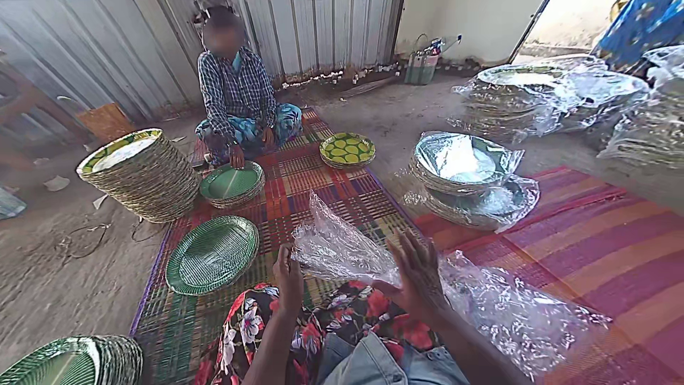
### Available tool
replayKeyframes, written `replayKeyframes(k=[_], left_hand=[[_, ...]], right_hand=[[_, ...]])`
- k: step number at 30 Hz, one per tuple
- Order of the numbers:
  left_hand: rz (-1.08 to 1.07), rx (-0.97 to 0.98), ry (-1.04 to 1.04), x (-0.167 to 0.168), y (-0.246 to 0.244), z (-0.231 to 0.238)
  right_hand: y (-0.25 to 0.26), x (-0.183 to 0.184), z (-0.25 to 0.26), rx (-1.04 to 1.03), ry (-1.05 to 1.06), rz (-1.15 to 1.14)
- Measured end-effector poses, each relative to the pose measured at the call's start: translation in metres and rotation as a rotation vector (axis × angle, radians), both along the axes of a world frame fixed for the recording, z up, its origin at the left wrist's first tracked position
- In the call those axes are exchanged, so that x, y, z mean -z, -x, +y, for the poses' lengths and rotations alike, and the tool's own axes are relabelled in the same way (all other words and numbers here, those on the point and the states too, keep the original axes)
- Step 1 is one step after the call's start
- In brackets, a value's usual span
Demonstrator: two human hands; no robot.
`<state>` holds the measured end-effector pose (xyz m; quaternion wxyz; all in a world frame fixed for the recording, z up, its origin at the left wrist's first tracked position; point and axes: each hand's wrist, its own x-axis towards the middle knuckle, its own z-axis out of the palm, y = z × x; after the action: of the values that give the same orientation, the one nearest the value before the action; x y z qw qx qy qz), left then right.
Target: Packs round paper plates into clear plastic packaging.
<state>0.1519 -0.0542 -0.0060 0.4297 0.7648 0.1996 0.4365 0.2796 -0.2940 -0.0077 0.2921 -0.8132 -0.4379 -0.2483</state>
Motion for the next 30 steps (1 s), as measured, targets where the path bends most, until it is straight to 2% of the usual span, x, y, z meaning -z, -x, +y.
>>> replayKeyframes(k=[1, 3, 5, 6, 7, 9, 11, 13, 14, 15, 17, 18, 19, 20, 21, 22, 23, 24, 25, 30], left_hand=[[-0.018, 0.007, 0.022, -0.002, 0.001, 0.0], [-0.034, 0.017, 0.058, -0.005, 0.005, 0.003], [0.093, -0.027, -0.044, -0.01, 0.013, 0.011], [0.193, -0.052, -0.11, -0.013, 0.015, 0.018], [0.273, -0.065, -0.149, -0.016, 0.015, 0.026], [0.311, -0.07, -0.168, -0.02, 0.012, 0.042], [0.129, -0.118, -0.295, -0.034, 0.007, 0.044], [-0.153, -0.19, -0.551, -0.058, 0.002, 0.035], [-0.256, -0.238, -0.686, -0.069, 0.003, 0.029], [-0.316, -0.289, -0.808, -0.076, 0.004, 0.024], [-0.297, -0.334, -0.963, -0.071, 0.009, 0.018], [-0.234, -0.31, -1.005, -0.059, 0.01, 0.017], [-0.102, -0.259, -1.011, -0.041, 0.01, 0.018], [0.136, -0.174, -0.959, -0.022, 0.011, 0.019], [0.494, -0.04, -0.805, -0.007, 0.013, 0.02], [0.886, 0.092, -0.595, 0.004, 0.012, 0.027], [1.191, 0.191, -0.435, 0.017, 0.008, 0.038], [1.368, 0.245, -0.338, 0.031, 0.004, 0.049], [1.449, 0.269, -0.284, 0.042, 0.002, 0.056], [1.446, 0.174, -0.239, 0.043, -0.01, 0.058]], right_hand=[[-0.001, 0.005, 0.003, -0.002, 0.189, 0.098], [-0.012, 0.016, 0.007, -0.017, 0.567, 0.473], [-0.025, 0.025, 0.013, 0.015, 0.786, 0.716], [-0.028, 0.023, 0.016, 0.04, 0.805, 0.784], [-0.032, 0.019, 0.017, 0.068, 0.759, 0.822], [-0.037, 0.006, 0.018, 0.09, 0.488, 0.848], [-0.038, -0.011, 0.024, 0.103, 0.051, 0.737], [-0.039, -0.021, 0.033, 0.086, -0.405, 0.475], [-0.038, -0.027, 0.034, 0.04, -0.566, 0.353], [-0.039, -0.029, 0.034, -0.016, -0.663, 0.254], [-0.043, -0.018, 0.033, -0.043, -0.7, 0.187], [-0.045, -0.005, 0.032, 0.027, -0.6, 0.226], [-0.046, 0.006, 0.026, 0.116, -0.335, 0.346], [-0.049, 0.012, 0.018, 0.176, 0.081, 0.447], [-0.054, 0.018, 0.014, 0.197, 0.475, 0.579], [-0.059, 0.03, 0.014, 0.206, 0.729, 0.692], [-0.062, 0.043, 0.015, 0.228, 0.823, 0.749], [-0.063, 0.05, 0.016, 0.257, 0.813, 0.784], [-0.064, 0.053, 0.016, 0.273, 0.767, 0.793], [-0.067, 0.044, 0.035, 0.198, 0.548, 0.829]])
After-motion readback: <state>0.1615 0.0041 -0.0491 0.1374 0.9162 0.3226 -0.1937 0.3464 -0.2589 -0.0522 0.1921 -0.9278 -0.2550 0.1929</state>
